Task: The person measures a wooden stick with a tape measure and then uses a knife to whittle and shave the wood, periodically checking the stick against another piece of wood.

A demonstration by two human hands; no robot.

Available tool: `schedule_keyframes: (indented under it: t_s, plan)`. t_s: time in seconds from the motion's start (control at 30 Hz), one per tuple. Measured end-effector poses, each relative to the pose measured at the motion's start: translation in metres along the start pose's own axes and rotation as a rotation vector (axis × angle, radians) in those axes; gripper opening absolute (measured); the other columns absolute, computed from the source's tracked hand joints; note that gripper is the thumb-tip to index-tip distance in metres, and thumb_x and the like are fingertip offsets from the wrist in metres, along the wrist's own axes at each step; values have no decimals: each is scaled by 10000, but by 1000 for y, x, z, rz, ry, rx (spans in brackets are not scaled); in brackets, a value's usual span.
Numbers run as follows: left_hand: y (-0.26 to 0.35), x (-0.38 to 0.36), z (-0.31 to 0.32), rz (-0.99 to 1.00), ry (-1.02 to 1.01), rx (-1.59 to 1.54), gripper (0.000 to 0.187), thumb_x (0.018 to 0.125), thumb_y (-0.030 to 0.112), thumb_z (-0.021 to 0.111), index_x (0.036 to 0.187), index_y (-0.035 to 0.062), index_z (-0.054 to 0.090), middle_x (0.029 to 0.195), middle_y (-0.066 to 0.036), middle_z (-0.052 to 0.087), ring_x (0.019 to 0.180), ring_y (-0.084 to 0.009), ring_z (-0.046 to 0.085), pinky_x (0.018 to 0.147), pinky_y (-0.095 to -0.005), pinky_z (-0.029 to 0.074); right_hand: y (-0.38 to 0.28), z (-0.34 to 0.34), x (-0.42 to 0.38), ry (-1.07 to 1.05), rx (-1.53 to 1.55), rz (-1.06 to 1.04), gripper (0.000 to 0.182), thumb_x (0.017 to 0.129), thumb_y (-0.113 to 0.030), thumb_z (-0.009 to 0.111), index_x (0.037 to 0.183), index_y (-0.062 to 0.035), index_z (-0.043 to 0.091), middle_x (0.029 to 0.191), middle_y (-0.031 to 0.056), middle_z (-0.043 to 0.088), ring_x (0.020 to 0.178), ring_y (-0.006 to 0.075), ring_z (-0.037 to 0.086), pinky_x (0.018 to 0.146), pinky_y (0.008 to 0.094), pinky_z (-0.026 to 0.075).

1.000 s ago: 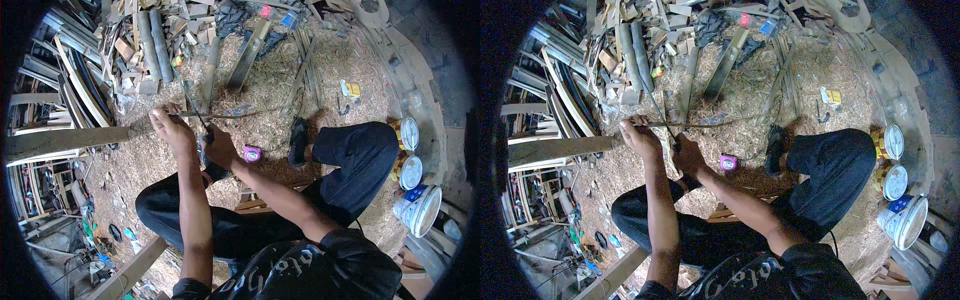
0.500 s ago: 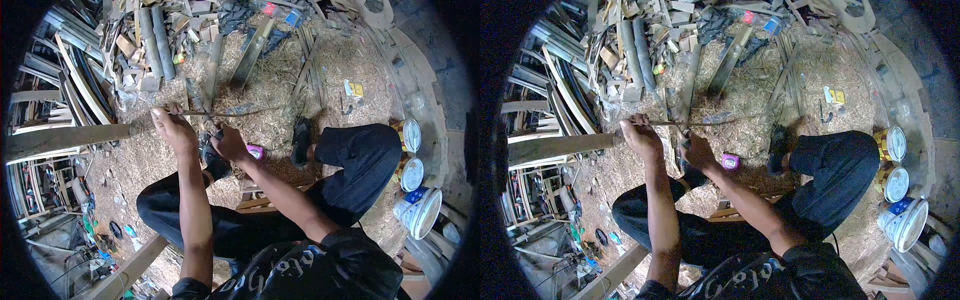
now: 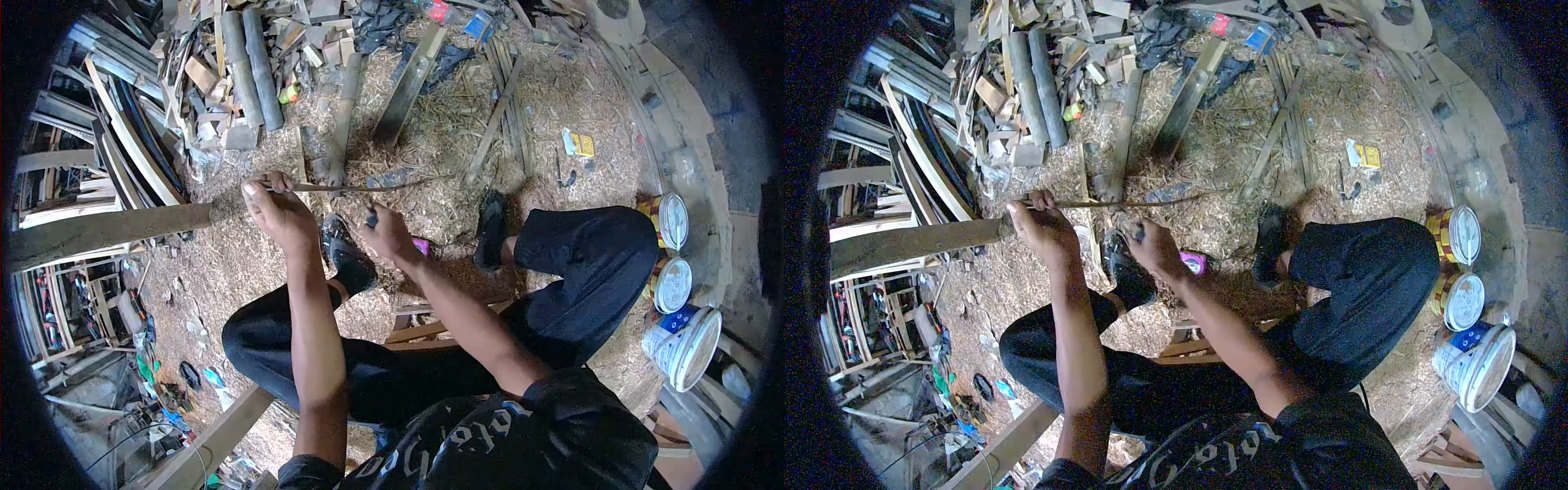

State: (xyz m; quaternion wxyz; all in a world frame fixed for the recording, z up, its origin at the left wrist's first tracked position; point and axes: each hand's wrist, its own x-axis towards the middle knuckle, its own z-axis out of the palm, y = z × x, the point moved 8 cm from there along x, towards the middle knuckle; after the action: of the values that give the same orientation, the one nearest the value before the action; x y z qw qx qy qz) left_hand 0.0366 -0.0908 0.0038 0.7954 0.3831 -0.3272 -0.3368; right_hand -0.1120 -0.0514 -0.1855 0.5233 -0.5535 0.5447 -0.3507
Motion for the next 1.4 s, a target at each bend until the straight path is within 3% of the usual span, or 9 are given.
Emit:
schedule_keyframes:
  t_s: [0.07, 0.23, 0.33, 0.43, 0.5, 0.77, 0.97, 1.3, 1.4]
  plan:
    - [1, 1, 1, 13, -40, 7, 269, 967, 330, 505, 859, 98, 420, 733, -5, 387, 681, -126, 369, 651, -282, 341, 54, 5, 3, -23, -139, 120, 277, 732, -226, 659, 863, 4, 577, 699, 164, 604, 649, 282, 606, 607, 386, 475]
    - [-3, 6, -1, 23, -2, -27, 300, 967, 346, 498, 868, 64, 466, 701, -24, 392, 667, -128, 372, 634, -281, 327, 22, -1, 8, -34, -77, 136, 267, 734, -241, 663, 789, -1, 560, 643, 123, 589, 610, 233, 584, 577, 382, 448]
    - [-1, 3, 2, 21, 13, -10, 299, 966, 343, 499, 865, 65, 456, 696, -21, 391, 664, -126, 370, 632, -283, 326, -22, -4, 4, -63, 9, 14, 306, 734, -215, 668, 891, 31, 581, 707, 200, 625, 661, 339, 637, 602, 402, 495]
    - [-2, 3, 6, -16, -29, 23, 303, 956, 354, 512, 833, 96, 410, 724, -11, 382, 678, -133, 364, 668, -298, 329, 13, -2, 6, 55, -52, 11, 319, 736, -220, 673, 910, 34, 585, 719, 207, 626, 678, 340, 639, 614, 411, 499]
    - [-3, 4, 6, -9, -68, 9, 301, 956, 354, 510, 836, 96, 412, 723, -13, 381, 679, -135, 364, 664, -294, 323, 96, 5, 3, -1, -173, 295, 281, 731, -212, 663, 902, 0, 592, 737, 200, 631, 711, 340, 641, 626, 415, 502]
    - [-8, 0, 15, 10, -52, 54, 313, 952, 374, 505, 852, 89, 423, 752, -8, 396, 688, -128, 374, 661, -287, 338, 42, 1, 11, 5, -39, 167, 292, 722, -233, 668, 822, 22, 570, 712, 193, 611, 657, 305, 618, 597, 408, 470]
    - [-12, 5, 7, -32, -78, 6, 327, 972, 382, 466, 873, 73, 424, 718, -17, 389, 672, -113, 362, 651, -276, 320, 118, 1, 11, -37, -217, 319, 278, 722, -211, 636, 874, 15, 579, 746, 213, 620, 701, 365, 619, 636, 432, 479]
    - [-16, 0, 25, -16, -109, 35, 304, 971, 352, 473, 865, 72, 422, 703, -13, 371, 663, -116, 341, 646, -281, 304, 80, -4, 0, 135, -35, 121, 297, 720, -240, 672, 823, 20, 572, 697, 191, 613, 636, 337, 611, 598, 413, 470]
    - [-16, 4, 14, -26, -90, 32, 329, 944, 379, 506, 846, 71, 442, 711, -24, 428, 682, -149, 394, 665, -287, 331, 154, 5, -9, 66, -232, 343, 290, 733, -250, 663, 838, 8, 583, 733, 194, 627, 697, 363, 626, 622, 418, 478]
